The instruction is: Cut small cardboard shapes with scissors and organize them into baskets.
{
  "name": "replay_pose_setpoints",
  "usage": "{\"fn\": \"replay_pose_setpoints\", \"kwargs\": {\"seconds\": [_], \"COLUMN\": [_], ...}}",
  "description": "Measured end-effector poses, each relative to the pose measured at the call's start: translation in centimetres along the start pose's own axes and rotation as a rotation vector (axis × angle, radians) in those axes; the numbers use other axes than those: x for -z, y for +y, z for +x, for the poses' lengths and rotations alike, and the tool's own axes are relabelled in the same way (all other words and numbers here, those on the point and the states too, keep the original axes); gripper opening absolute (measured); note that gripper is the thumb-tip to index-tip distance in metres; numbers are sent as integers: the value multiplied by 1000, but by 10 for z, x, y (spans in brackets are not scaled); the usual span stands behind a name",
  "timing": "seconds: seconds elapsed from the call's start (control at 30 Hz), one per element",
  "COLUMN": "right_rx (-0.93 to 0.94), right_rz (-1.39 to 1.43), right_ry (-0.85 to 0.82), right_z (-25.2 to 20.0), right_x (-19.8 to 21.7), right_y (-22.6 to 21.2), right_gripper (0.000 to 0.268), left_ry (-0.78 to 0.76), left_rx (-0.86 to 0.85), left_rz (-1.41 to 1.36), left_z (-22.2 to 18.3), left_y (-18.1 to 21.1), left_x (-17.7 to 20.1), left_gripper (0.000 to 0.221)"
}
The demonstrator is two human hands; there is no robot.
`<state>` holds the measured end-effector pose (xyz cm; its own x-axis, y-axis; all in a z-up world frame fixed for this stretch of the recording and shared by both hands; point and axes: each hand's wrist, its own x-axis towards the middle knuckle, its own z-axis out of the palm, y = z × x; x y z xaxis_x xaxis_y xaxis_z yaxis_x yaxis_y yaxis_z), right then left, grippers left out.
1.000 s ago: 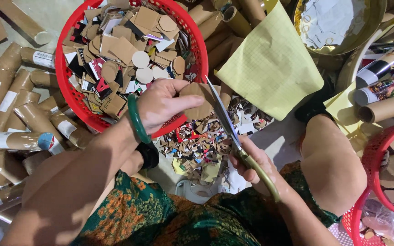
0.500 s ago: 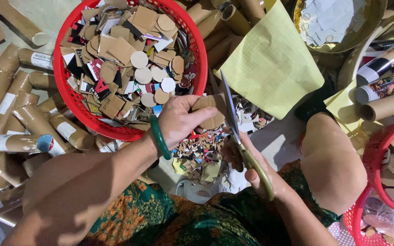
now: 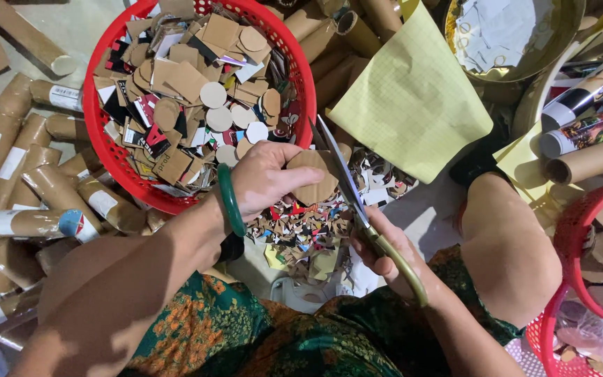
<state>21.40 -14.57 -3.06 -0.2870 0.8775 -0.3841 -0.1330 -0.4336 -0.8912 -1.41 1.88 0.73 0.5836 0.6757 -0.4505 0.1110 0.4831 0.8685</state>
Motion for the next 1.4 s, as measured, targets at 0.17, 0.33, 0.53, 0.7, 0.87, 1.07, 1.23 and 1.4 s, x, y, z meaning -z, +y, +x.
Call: {"fn": "replay_pose_setpoints", "kwargs": {"seconds": [0.17,0.33,0.53,0.7,0.87,1.07,1.23,1.4], "right_rx": [138,172,118,71,62,56,75,87], "right_rz": [-78,-69,-101,-45,-63,-79,-70,-69], "right_ry": [-71,-127,-55,-28,-8,2,-6,-5], "right_z": [1,-4,-6,-9,-9,-8,-9,-6], "right_x": [-6,-1,-4,2,-1,0,0,3], "right_y": [-5,0,-14,-6,-8,-5,-5,0], "right_gripper": [131,134,139,138,141,139,131,127], "left_ry": [-12,-81,-47,-107,-67,-96,-128,-140], "left_rx": [26,115,168,21,54,67,94,88], "left_rz": [42,134,228,-53,-9,-8,-36,-39], "left_z": [6,6,13,19,15,15,15,15], "left_y": [-17,-8,-8,-23,-16,-8,-4,-4], "left_x": [3,-1,-1,-3,-6,-10,-11,-9], "left_gripper": [20,18,20,19,19,20,21,21]}}
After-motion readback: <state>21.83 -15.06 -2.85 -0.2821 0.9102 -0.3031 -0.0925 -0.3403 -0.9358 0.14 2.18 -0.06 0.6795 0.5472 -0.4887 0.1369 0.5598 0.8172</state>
